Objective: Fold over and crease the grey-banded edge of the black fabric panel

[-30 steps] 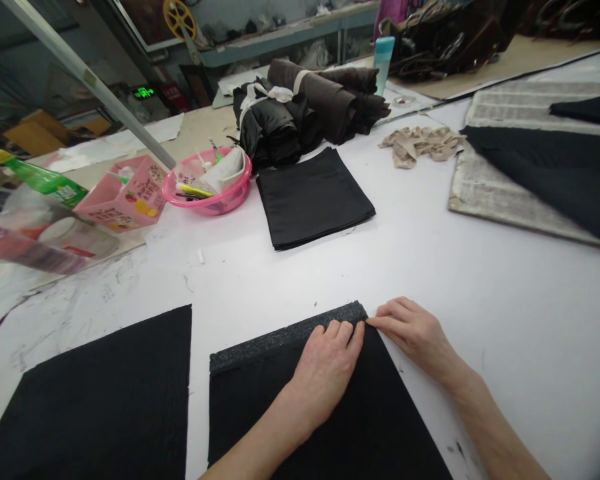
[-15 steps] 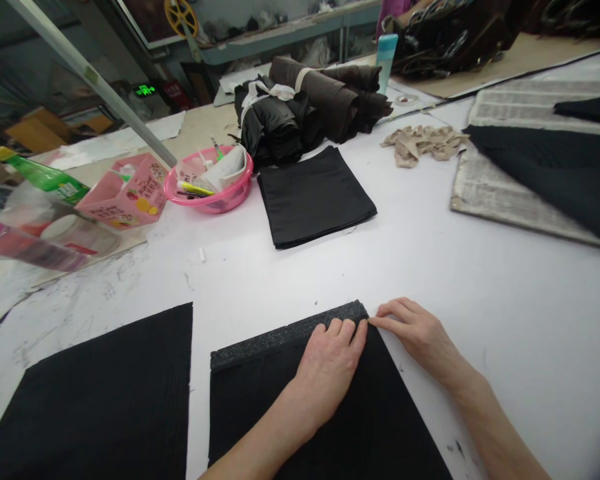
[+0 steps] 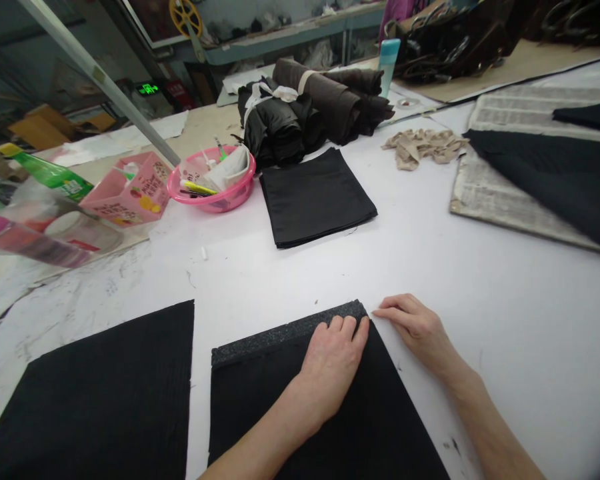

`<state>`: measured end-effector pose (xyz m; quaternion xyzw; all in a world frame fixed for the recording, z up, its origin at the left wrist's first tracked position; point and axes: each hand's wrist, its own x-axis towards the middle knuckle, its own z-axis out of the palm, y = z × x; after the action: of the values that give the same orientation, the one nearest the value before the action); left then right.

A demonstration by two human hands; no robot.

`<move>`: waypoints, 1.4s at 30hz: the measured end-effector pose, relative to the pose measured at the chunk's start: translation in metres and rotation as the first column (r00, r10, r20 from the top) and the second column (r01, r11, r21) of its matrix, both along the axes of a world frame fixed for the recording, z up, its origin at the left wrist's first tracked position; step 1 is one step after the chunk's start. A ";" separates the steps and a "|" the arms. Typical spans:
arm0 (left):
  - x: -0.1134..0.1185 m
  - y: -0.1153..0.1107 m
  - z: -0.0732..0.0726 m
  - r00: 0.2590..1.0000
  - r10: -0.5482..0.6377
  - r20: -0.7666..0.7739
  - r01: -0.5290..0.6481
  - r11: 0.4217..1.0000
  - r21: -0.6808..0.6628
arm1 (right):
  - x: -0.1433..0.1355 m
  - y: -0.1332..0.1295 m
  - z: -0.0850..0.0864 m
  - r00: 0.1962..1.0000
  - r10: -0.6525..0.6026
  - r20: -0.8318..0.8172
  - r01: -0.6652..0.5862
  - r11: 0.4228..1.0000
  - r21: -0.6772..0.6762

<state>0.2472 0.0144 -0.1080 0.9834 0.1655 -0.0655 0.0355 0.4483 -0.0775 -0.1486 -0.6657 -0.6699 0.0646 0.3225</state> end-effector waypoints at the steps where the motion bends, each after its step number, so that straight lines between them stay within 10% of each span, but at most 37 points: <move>1: 0.000 0.000 0.000 1.000 -0.002 0.001 0.002 1.000 -0.001 | 0.000 0.000 0.000 1.000 0.001 0.001 -0.001 1.000 0.000; 33: 0.005 -0.006 0.005 1.000 0.031 -0.003 -0.031 0.999 -0.007 | -0.002 0.002 0.001 0.999 -0.004 0.035 0.005 1.000 -0.028; 42: -0.033 -0.024 -0.010 0.989 0.032 0.147 -0.045 0.995 0.089 | 0.006 0.001 -0.009 0.989 0.018 0.144 -0.018 1.000 -0.003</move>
<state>0.2138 -0.0094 -0.1179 0.9828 0.1842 0.0147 0.0034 0.4544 -0.0762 -0.1576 -0.6628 -0.6974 0.0201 0.2720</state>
